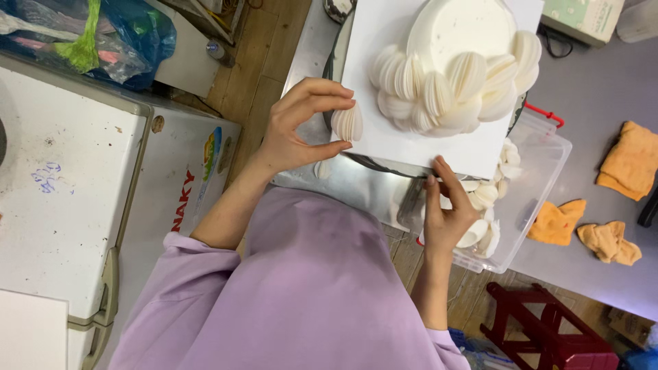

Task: The person repeatedly picks up small white dough pieces from a container, folds and pinches them by hand into a petal-like shape, and places them onto a white board. The process is repeated continuously throughout the clip.

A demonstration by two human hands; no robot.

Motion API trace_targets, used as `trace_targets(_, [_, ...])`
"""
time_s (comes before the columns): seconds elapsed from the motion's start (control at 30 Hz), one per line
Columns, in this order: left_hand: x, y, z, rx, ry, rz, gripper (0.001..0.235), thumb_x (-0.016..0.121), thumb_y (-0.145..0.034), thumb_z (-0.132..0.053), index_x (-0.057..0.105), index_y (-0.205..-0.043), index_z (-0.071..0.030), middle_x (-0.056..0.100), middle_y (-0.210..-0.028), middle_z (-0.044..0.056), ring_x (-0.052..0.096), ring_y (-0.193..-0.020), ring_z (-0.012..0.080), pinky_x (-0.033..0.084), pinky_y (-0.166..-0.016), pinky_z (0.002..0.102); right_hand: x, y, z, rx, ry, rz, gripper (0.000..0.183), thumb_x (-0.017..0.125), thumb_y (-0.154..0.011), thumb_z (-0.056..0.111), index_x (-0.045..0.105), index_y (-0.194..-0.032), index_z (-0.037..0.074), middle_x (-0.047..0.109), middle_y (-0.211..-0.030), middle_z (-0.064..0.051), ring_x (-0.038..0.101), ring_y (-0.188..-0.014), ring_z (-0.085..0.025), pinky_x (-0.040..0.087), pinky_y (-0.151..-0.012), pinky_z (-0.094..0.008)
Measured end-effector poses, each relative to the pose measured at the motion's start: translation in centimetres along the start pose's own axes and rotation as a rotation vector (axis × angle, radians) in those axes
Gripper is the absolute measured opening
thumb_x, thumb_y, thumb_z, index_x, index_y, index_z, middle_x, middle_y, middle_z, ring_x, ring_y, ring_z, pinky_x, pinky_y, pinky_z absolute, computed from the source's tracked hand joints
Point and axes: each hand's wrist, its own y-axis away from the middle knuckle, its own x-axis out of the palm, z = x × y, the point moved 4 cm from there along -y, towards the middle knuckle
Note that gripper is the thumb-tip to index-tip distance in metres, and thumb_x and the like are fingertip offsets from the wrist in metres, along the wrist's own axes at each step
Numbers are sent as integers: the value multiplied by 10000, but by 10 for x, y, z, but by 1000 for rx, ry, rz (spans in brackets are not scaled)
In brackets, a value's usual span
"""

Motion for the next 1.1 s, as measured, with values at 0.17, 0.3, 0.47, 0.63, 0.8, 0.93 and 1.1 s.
trace_targets(0.17, [-6,-11,13,-40,34,-32,510,948,-812,-170,693,-1243,-73,667,-1273,79,692,-1169,217,596,-1028,333,-8,-11,5,-41,152,-34,333,732,-1007,21,684,-1336,4,679,-1401,-177,714,-892,-153,569,-842,-270])
trace_targets(0.3, [-5,-7,19,-66,-14,-39,518,948,-804,-166,694,-1245,-68,683,-1264,83,695,-1180,212,580,-1032,339,-4,-12,11,-110,296,-15,385,757,-978,35,661,-1349,-5,555,-1509,-237,719,-851,-171,585,-791,-278])
trace_targets(0.47, [5,-2,27,-53,-11,21,522,945,-820,-160,692,-1268,-76,650,-1303,77,671,-1210,212,582,-1048,349,4,0,13,-205,288,14,358,751,-1009,46,673,-1357,9,558,-1539,-205,700,-1152,-270,607,-855,-290])
trace_targets(0.63, [26,-4,36,-95,-17,23,530,937,-818,-106,695,-1289,-85,615,-1278,52,669,-1162,180,614,-1014,312,5,1,12,-194,275,38,353,726,-1035,45,663,-1379,-9,524,-1563,-227,677,-1218,-278,595,-827,-282])
trace_targets(0.8, [51,-9,36,-67,40,-29,537,913,-826,-46,672,-1303,-102,578,-1298,41,664,-1166,168,622,-1026,311,1,-5,10,-82,220,36,358,713,-1004,52,660,-1354,-5,540,-1554,-229,704,-908,-169,576,-745,-263])
trace_targets(0.93, [61,-12,36,-74,20,-113,518,911,-841,-54,671,-1295,-119,581,-1284,21,664,-1187,165,601,-1030,297,2,-5,9,-118,193,29,353,715,-1021,47,657,-1365,-10,525,-1562,-238,718,-961,-175,578,-750,-258])
trace_targets(1.1, [60,-14,37,-47,28,-152,510,924,-846,-68,676,-1289,-110,597,-1275,19,659,-1180,160,631,-1031,279,3,-3,9,-148,180,29,349,714,-1033,43,655,-1373,-10,519,-1568,-238,725,-1023,-189,587,-767,-254])
